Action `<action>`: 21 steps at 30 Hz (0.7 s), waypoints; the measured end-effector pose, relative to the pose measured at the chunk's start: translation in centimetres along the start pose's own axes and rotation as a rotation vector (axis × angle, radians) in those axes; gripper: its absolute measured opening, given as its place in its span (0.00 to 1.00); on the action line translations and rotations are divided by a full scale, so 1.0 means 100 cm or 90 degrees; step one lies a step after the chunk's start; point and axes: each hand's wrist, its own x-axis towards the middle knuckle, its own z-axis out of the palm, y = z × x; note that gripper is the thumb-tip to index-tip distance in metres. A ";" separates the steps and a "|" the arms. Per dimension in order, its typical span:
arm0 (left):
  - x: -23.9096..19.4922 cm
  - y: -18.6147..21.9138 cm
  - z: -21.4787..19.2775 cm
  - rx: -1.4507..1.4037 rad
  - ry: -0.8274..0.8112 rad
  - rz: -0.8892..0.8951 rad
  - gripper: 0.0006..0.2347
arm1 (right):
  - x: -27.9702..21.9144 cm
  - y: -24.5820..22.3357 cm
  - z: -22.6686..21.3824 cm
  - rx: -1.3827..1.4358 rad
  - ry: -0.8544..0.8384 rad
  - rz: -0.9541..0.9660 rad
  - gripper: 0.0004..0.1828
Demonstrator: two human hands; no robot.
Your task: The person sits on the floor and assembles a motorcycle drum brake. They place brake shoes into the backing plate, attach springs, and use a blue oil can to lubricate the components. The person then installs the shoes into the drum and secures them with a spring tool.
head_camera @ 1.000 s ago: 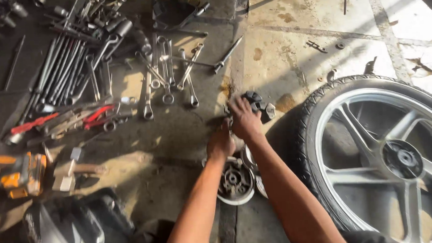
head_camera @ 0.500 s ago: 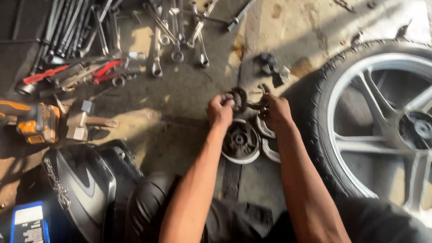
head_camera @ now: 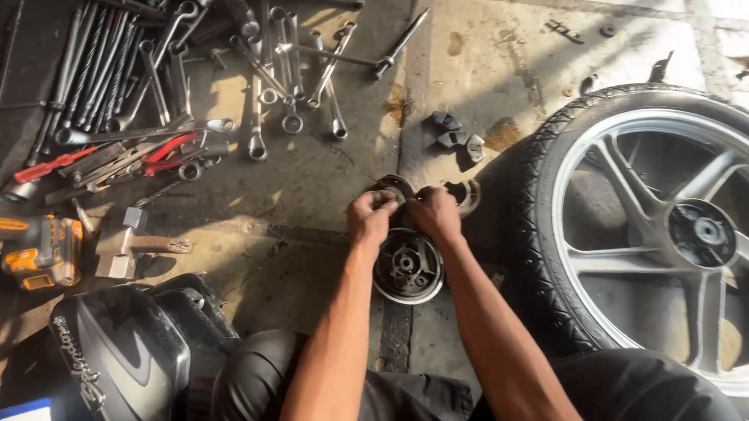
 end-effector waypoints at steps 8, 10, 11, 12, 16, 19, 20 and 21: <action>-0.005 0.062 -0.007 0.236 0.088 0.050 0.05 | -0.016 -0.024 -0.030 0.618 -0.147 0.202 0.15; -0.003 0.080 -0.005 0.217 0.084 0.058 0.05 | -0.023 -0.042 -0.047 0.671 -0.158 0.149 0.15; -0.006 0.086 -0.006 0.206 0.084 0.062 0.05 | -0.031 -0.050 -0.054 0.696 -0.165 0.122 0.15; -0.007 0.090 -0.006 0.170 0.063 0.073 0.06 | -0.038 -0.057 -0.061 0.671 -0.165 0.119 0.15; -0.003 0.091 -0.005 -0.044 -0.104 0.036 0.08 | -0.058 -0.072 -0.078 0.588 -0.151 0.082 0.15; 0.002 0.087 0.002 -0.217 -0.091 -0.100 0.09 | -0.058 -0.066 -0.084 0.604 -0.132 0.073 0.15; 0.002 0.085 0.001 -0.266 -0.051 -0.153 0.10 | -0.056 -0.062 -0.083 0.621 -0.128 0.074 0.15; -0.002 0.083 -0.003 -0.277 0.001 -0.168 0.09 | -0.055 -0.055 -0.077 0.617 -0.140 0.089 0.15</action>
